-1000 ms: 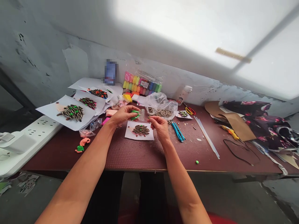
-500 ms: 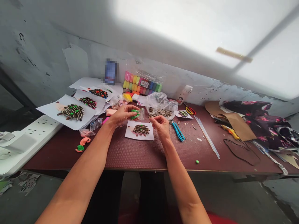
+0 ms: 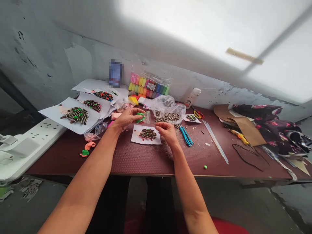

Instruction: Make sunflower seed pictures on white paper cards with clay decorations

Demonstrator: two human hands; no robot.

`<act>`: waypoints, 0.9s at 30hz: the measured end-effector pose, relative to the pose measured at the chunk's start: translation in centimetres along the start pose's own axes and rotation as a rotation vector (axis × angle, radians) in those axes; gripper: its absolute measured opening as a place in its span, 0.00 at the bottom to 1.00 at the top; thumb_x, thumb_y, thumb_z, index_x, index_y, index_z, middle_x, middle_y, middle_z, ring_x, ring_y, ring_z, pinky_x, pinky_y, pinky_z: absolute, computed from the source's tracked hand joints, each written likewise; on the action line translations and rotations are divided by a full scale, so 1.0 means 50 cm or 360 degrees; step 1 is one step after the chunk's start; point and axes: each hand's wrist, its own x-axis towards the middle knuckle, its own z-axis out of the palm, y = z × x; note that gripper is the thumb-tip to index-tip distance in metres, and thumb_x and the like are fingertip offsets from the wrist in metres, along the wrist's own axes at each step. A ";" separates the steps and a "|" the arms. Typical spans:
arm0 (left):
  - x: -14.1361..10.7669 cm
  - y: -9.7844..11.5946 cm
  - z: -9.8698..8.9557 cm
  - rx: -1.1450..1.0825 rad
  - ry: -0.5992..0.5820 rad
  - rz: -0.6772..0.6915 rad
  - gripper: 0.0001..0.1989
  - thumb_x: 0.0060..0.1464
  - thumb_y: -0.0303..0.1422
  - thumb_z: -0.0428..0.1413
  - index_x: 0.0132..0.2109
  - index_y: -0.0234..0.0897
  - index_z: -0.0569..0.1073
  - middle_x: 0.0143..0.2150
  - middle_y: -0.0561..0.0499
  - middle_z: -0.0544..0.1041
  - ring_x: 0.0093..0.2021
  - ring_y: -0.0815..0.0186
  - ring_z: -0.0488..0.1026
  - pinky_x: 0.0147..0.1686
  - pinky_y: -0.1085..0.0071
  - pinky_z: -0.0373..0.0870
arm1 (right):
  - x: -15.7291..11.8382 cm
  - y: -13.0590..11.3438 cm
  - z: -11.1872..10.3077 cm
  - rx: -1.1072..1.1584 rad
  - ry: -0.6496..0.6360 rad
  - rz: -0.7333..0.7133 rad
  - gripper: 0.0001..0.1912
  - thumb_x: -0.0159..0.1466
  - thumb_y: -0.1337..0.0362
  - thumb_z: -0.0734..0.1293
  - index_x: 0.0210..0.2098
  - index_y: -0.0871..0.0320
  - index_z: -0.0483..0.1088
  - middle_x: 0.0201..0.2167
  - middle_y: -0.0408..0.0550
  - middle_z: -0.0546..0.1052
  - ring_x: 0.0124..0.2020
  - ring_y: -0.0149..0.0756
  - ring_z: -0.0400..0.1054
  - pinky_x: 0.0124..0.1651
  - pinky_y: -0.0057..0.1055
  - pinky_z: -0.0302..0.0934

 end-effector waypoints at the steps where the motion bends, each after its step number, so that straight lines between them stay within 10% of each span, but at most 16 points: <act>1: 0.001 -0.001 -0.001 -0.0006 -0.0007 -0.0008 0.16 0.48 0.30 0.68 0.45 0.33 0.76 0.36 0.50 0.80 0.32 0.68 0.78 0.37 0.69 0.77 | -0.001 0.003 -0.002 -0.0016 -0.0002 -0.0004 0.16 0.49 0.54 0.74 0.32 0.58 0.77 0.24 0.42 0.75 0.22 0.27 0.61 0.24 0.25 0.55; 13: 0.004 -0.006 -0.004 -0.0028 -0.0022 0.0015 0.18 0.47 0.32 0.70 0.44 0.33 0.76 0.36 0.49 0.80 0.33 0.67 0.79 0.37 0.68 0.79 | 0.000 0.034 -0.001 -0.0628 0.0045 -0.0228 0.22 0.61 0.46 0.63 0.21 0.56 0.63 0.19 0.38 0.62 0.23 0.28 0.54 0.27 0.26 0.49; 27: 0.008 -0.008 -0.010 -0.0064 0.0029 0.0028 0.19 0.46 0.32 0.70 0.45 0.32 0.76 0.36 0.49 0.80 0.32 0.69 0.78 0.37 0.68 0.79 | -0.008 0.024 -0.001 -0.0491 0.0003 -0.0176 0.09 0.54 0.61 0.68 0.32 0.57 0.77 0.25 0.40 0.74 0.24 0.29 0.60 0.29 0.26 0.55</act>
